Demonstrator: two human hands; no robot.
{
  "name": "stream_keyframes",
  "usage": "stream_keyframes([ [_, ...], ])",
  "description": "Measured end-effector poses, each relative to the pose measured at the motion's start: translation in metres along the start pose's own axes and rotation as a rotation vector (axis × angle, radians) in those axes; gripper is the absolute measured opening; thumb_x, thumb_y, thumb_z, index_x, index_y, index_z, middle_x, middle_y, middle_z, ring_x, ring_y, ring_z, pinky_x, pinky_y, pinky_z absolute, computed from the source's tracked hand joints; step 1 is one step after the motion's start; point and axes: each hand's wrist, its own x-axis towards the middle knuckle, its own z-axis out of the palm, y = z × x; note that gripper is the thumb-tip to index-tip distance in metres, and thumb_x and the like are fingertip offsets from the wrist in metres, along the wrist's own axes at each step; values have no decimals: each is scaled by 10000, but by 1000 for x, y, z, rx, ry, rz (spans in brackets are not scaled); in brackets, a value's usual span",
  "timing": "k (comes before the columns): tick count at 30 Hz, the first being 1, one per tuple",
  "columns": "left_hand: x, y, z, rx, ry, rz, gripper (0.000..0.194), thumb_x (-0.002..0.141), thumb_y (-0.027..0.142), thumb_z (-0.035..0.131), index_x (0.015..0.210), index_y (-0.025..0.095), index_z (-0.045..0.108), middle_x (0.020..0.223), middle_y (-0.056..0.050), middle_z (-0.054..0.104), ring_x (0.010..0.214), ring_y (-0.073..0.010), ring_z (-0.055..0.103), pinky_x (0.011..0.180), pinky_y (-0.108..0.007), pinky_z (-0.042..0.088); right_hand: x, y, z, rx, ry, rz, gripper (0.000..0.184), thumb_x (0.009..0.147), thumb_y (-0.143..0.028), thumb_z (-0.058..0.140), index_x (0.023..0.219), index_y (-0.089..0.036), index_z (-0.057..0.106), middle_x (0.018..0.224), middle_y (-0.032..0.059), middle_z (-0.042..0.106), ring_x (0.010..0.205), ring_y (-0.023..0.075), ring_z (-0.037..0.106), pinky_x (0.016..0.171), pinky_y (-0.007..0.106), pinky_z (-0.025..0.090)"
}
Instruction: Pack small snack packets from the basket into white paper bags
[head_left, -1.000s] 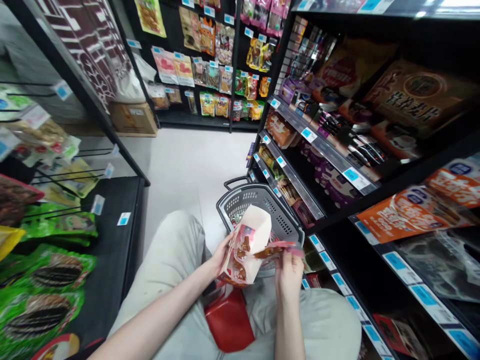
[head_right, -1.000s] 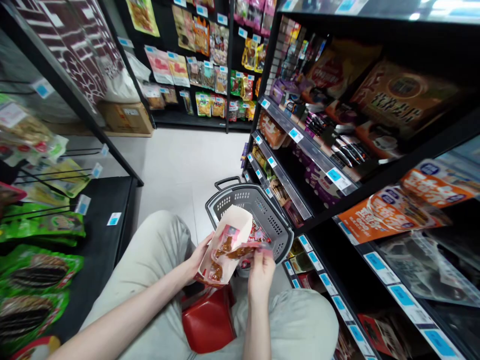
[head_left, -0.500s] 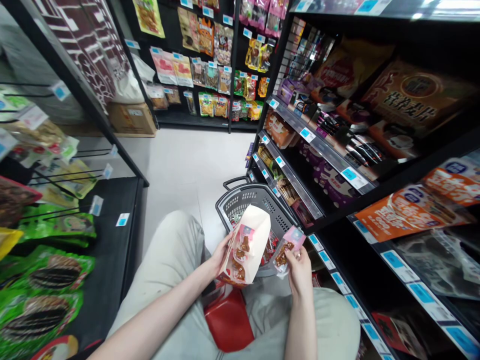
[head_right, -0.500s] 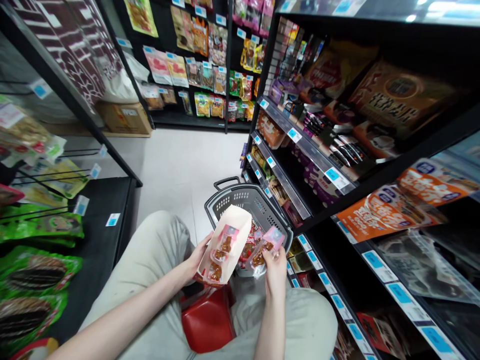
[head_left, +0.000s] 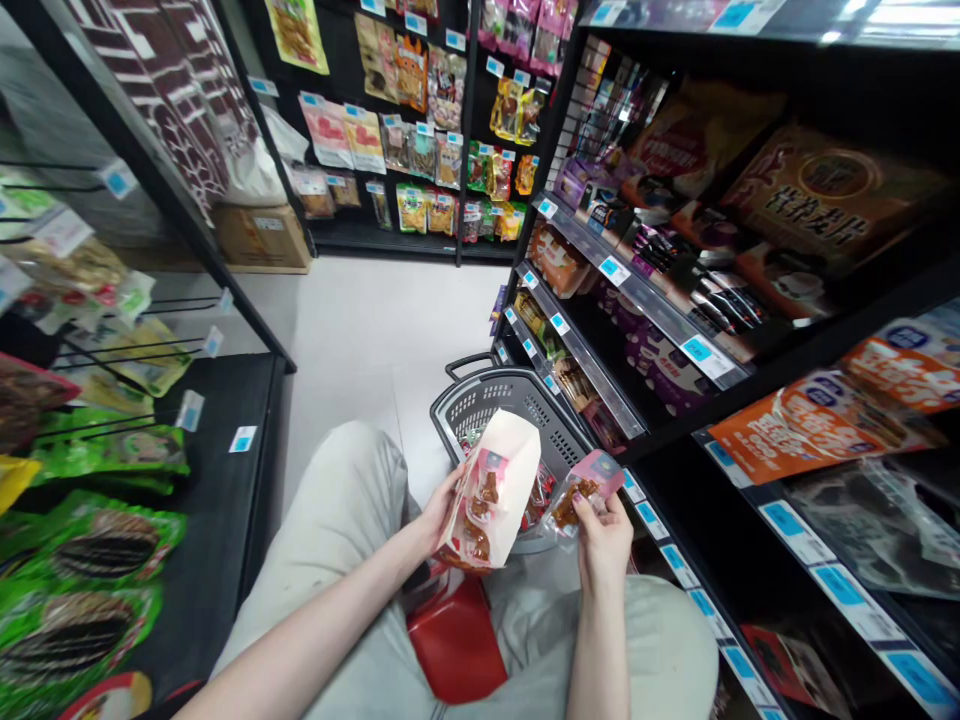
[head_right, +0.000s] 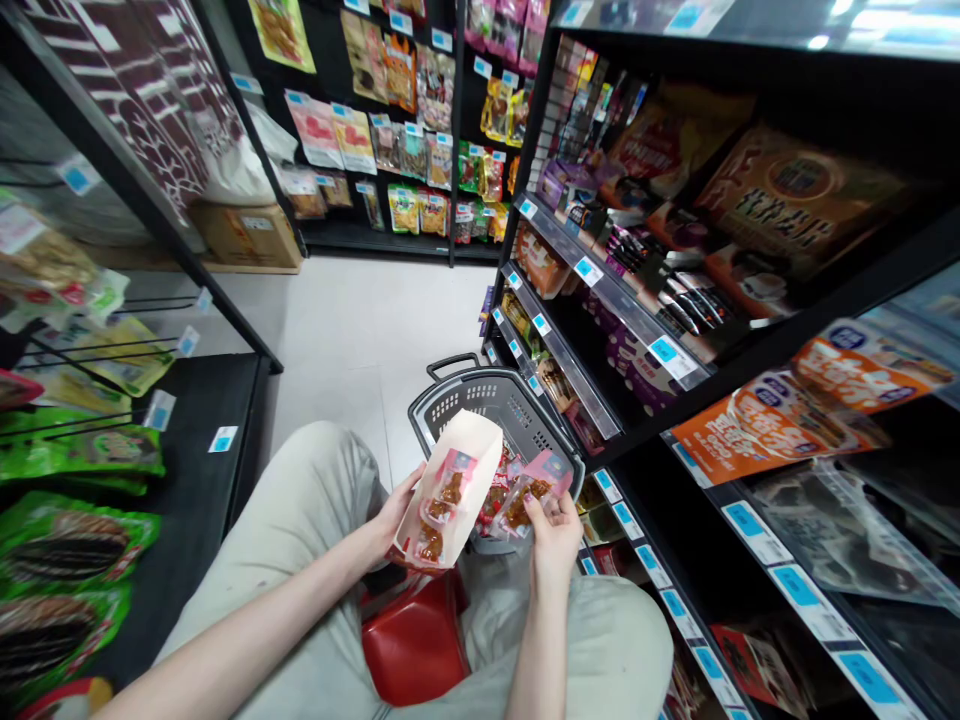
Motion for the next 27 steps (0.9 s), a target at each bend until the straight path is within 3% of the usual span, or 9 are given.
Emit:
stream_keyframes([
  [5,0,0,0,-2,-6,-11,479,714,465,486,1032,112,544,870,-98,655,808,-243,604,808,-371,402,-1,0,1,33,-24,11,312,564,-207,676,839,-157,538,783,19,613,708,140,577,703,288,447],
  [12,0,0,1,-4,13,0,468,709,449,504,1032,113,542,868,-96,656,806,-246,605,828,-380,392,0,0,0,60,-12,30,404,555,-207,682,929,-156,537,796,14,607,706,127,569,702,273,436],
  [17,2,0,-2,-23,-11,-13,476,711,451,499,1033,103,544,893,-108,650,844,-256,595,829,-380,392,1,-5,1,168,17,106,344,551,-240,686,852,-165,538,739,-4,577,623,105,544,630,259,439],
  [20,3,-1,-2,-30,-3,-7,467,717,445,494,1029,102,547,899,-109,649,859,-259,590,835,-385,389,0,-11,-1,351,-96,195,238,635,-280,625,834,-199,522,696,-29,509,539,73,480,536,227,415],
  [23,2,-1,-2,-35,10,-11,461,716,440,499,1029,105,547,899,-107,648,851,-256,593,834,-387,390,-2,-18,-3,532,-240,283,147,729,-299,523,842,-204,523,630,-45,395,438,39,337,414,176,314],
  [27,2,-1,-2,-29,10,-21,462,703,446,513,1002,96,560,862,-108,654,822,-257,600,814,-384,401,-6,-25,-3,648,-355,362,333,755,-449,441,897,-161,531,613,-42,319,421,44,238,388,184,260],
])
